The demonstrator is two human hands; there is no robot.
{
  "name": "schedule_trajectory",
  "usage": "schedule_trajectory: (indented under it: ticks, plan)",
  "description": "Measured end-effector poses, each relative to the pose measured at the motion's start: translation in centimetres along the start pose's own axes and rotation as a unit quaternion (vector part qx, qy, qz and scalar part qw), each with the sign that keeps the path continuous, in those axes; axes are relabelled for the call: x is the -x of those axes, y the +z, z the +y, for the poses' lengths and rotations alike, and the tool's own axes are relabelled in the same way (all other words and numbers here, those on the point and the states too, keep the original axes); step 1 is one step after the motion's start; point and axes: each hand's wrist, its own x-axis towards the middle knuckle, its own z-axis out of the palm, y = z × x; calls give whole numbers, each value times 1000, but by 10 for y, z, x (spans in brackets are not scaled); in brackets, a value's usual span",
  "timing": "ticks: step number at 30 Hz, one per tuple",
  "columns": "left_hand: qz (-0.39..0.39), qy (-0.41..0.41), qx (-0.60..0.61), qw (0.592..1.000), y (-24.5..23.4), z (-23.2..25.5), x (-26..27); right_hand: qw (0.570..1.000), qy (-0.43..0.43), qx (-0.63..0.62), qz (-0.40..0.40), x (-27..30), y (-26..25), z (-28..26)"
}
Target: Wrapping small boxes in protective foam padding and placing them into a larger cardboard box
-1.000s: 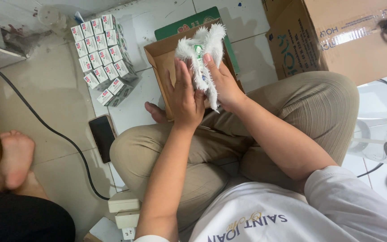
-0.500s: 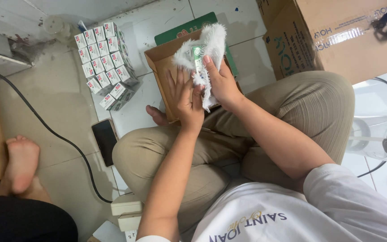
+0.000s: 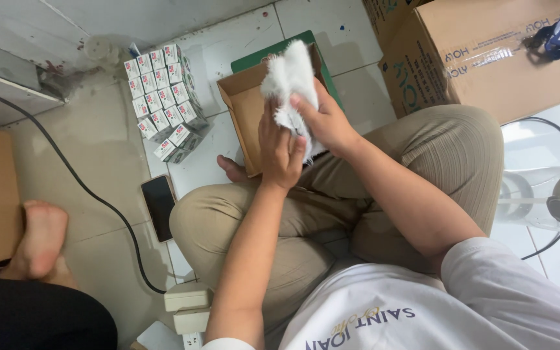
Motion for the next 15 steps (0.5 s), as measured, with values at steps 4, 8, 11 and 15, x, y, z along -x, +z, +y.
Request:
schedule_trajectory:
  ticks: [4, 8, 11, 15]
  plan:
    - [-19, 60, 1, 998, 7, 1, 8, 997, 59, 6, 49, 0, -8, 21]
    - [-21, 94, -23, 995, 12, 0, 13, 996, 56, -9, 66, 0, -10, 27]
    - [-21, 106, -31, 994, 13, 1, 11, 995, 45, -15, 91, 0, -6, 24]
    - [-29, 101, -17, 994, 14, 4, 7, 990, 13, -12, 143, 2, -1, 10]
